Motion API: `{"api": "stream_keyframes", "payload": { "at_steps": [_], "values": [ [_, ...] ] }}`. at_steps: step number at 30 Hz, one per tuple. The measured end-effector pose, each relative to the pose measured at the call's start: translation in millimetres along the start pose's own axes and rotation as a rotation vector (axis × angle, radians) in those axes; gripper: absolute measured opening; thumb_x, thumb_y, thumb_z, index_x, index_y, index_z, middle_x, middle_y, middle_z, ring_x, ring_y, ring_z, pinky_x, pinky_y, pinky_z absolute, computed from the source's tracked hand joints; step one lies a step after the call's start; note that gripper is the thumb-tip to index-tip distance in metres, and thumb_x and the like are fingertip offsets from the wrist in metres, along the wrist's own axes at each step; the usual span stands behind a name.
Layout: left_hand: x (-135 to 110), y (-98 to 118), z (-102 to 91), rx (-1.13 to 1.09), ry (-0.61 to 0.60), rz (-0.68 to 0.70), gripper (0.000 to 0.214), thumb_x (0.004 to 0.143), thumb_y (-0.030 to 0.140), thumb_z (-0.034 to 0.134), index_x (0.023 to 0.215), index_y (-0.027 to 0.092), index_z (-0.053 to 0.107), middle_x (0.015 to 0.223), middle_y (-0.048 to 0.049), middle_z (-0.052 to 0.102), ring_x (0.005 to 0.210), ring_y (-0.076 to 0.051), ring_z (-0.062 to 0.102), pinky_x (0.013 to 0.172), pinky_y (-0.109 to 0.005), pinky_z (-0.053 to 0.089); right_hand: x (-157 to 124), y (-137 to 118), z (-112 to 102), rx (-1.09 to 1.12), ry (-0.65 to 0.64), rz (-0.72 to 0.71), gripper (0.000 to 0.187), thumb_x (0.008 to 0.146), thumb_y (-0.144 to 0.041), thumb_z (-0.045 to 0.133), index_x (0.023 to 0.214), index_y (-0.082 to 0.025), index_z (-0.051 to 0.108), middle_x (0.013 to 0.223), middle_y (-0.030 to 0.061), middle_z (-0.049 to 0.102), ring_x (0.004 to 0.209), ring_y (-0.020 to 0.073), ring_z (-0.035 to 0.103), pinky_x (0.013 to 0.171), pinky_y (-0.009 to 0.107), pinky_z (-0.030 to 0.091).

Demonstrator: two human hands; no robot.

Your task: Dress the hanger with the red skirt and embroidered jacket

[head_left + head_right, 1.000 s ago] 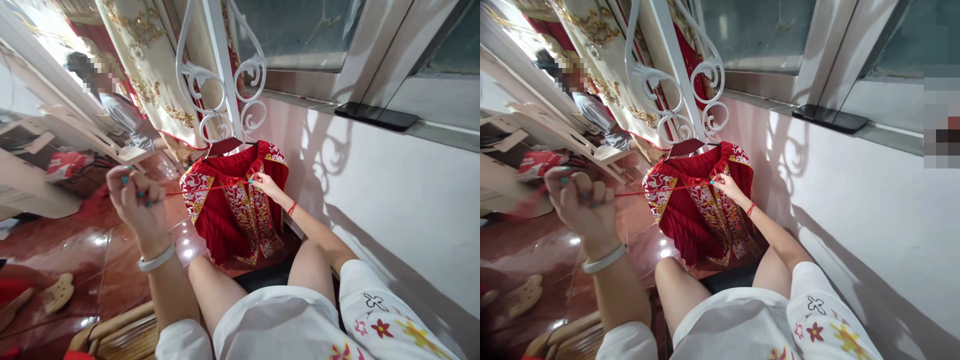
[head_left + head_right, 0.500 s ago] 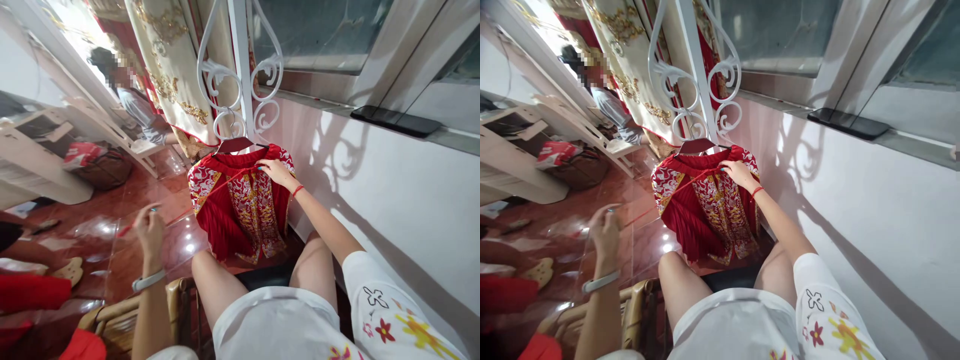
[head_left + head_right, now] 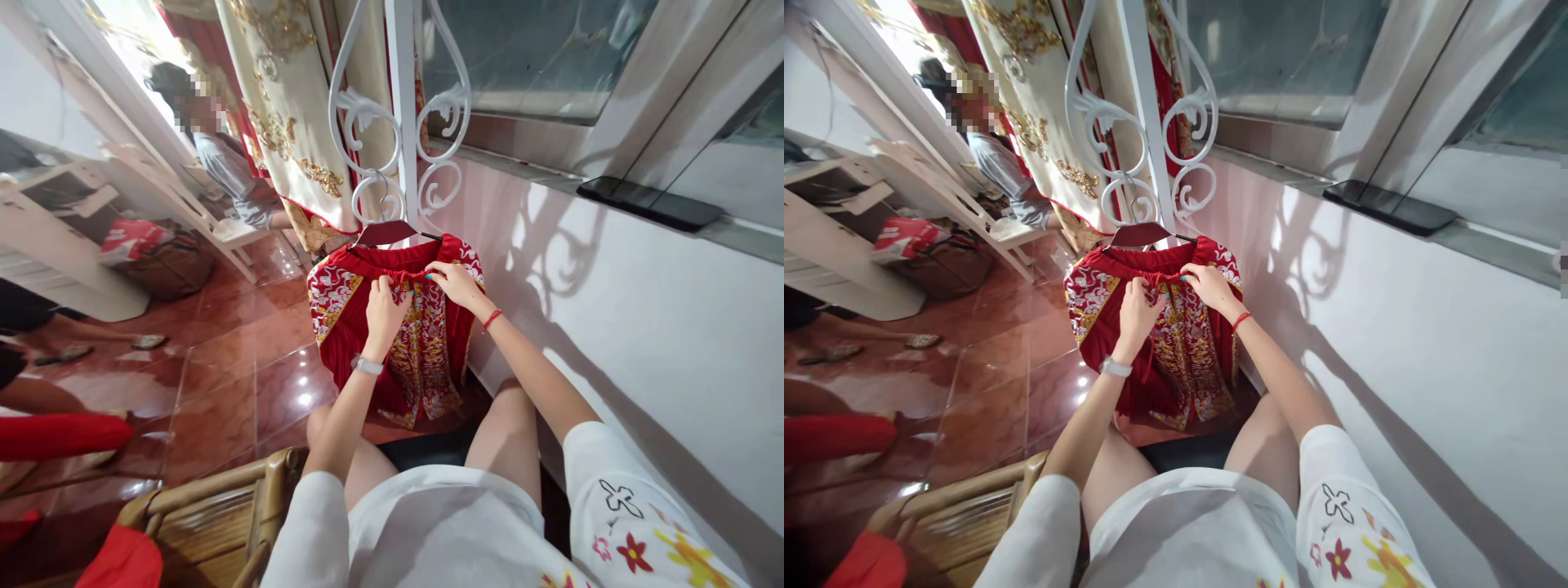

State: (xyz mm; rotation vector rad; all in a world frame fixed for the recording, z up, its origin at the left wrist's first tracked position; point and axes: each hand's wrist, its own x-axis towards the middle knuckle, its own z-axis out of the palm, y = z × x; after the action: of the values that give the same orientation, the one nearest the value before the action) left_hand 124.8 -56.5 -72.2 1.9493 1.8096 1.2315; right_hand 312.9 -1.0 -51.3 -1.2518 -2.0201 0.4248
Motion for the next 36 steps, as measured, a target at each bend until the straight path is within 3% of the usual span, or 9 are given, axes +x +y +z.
{"api": "stream_keyframes", "payload": {
  "at_steps": [3, 8, 12, 16, 22, 27, 30, 33, 36],
  "values": [
    [10, 7, 18.0, 0.02, 0.083, 0.041, 0.009, 0.092, 0.021, 0.05, 0.1, 0.018, 0.052, 0.106, -0.0142, 0.059, 0.102, -0.028, 0.059, 0.084, -0.036, 0.044, -5, -1, -5, 0.005, -0.016, -0.001, 0.022, 0.092, -0.02, 0.052, 0.101, -0.02, 0.072, 0.077, 0.0023, 0.07, 0.066, 0.0166, 0.057, 0.069, 0.028, 0.036],
    [6, 2, 3.0, -0.148, 0.062, 0.007, 0.005, 0.093, 0.016, 0.046, 0.09, 0.02, 0.049, 0.092, -0.0084, 0.06, 0.089, -0.022, 0.059, 0.082, -0.034, 0.044, -7, -2, -3, 0.023, -0.009, -0.01, 0.021, 0.092, -0.021, 0.052, 0.1, -0.02, 0.071, 0.076, 0.0018, 0.068, 0.065, 0.0164, 0.056, 0.069, 0.028, 0.037],
    [14, 8, -12.3, -0.618, -0.193, -0.263, 0.012, 0.092, 0.018, 0.046, 0.081, 0.02, 0.042, 0.071, 0.0016, 0.05, 0.06, -0.011, 0.05, 0.06, -0.023, 0.043, -9, -4, 4, 0.025, 0.008, 0.005, 0.021, 0.091, -0.021, 0.051, 0.102, -0.02, 0.07, 0.069, 0.0002, 0.064, 0.061, 0.0164, 0.053, 0.068, 0.028, 0.036],
    [28, 5, -29.5, -0.867, -0.567, -0.399, 0.032, 0.091, 0.033, 0.057, 0.069, 0.02, 0.037, 0.055, 0.0094, 0.027, 0.04, -0.004, 0.022, 0.04, -0.017, 0.018, -9, -10, -5, 0.018, 0.006, 0.012, 0.023, 0.091, -0.023, 0.053, 0.107, -0.021, 0.069, 0.058, -0.0037, 0.053, 0.055, 0.0154, 0.046, 0.064, 0.028, 0.033],
    [48, -19, -70.0, -0.755, -0.567, -0.256, 0.03, 0.086, 0.038, 0.068, 0.072, 0.016, 0.054, 0.049, 0.0089, 0.027, 0.039, -0.003, 0.022, 0.038, -0.017, 0.014, 8, -23, -26, 0.043, 0.096, -0.066, 0.028, 0.091, -0.023, 0.056, 0.118, -0.023, 0.064, 0.059, -0.005, 0.049, 0.057, 0.0142, 0.044, 0.066, 0.028, 0.034],
    [38, -40, -65.3, -0.819, -0.503, -0.366, 0.025, 0.086, 0.033, 0.065, 0.073, 0.016, 0.052, 0.05, 0.0102, 0.025, 0.038, -0.003, 0.02, 0.037, -0.014, 0.013, 1, -15, -5, 0.09, 0.119, 0.007, 0.025, 0.09, -0.023, 0.053, 0.114, -0.022, 0.06, 0.059, -0.0063, 0.046, 0.056, 0.0141, 0.044, 0.065, 0.028, 0.035],
    [30, -48, -55.6, -1.009, -0.628, -0.568, 0.018, 0.089, 0.026, 0.056, 0.075, 0.017, 0.05, 0.052, 0.0107, 0.02, 0.038, -0.004, 0.016, 0.036, -0.014, 0.012, -9, -11, 0, 0.138, 0.107, -0.035, 0.029, 0.09, -0.023, 0.05, 0.118, -0.022, 0.059, 0.066, -0.0045, 0.051, 0.061, 0.0148, 0.048, 0.067, 0.027, 0.037],
    [23, -47, -52.8, -1.142, -0.865, -0.732, 0.012, 0.089, 0.018, 0.049, 0.077, 0.017, 0.051, 0.053, 0.0096, 0.019, 0.039, -0.005, 0.013, 0.035, -0.015, 0.012, -18, -4, -8, 0.113, -0.065, -0.103, 0.023, 0.088, -0.023, 0.051, 0.103, -0.021, 0.068, 0.078, 0.0014, 0.062, 0.07, 0.0161, 0.054, 0.07, 0.029, 0.041],
    [18, -38, -55.9, -1.248, -0.946, -0.661, 0.005, 0.088, 0.018, 0.052, 0.084, 0.017, 0.055, 0.055, 0.0079, 0.025, 0.04, -0.005, 0.014, 0.036, -0.014, 0.012, -26, 9, -13, -0.042, -0.153, -0.065, 0.017, 0.082, -0.022, 0.058, 0.083, -0.02, 0.074, 0.078, 0.0052, 0.066, 0.068, 0.0176, 0.055, 0.07, 0.032, 0.043]
  ]
}}
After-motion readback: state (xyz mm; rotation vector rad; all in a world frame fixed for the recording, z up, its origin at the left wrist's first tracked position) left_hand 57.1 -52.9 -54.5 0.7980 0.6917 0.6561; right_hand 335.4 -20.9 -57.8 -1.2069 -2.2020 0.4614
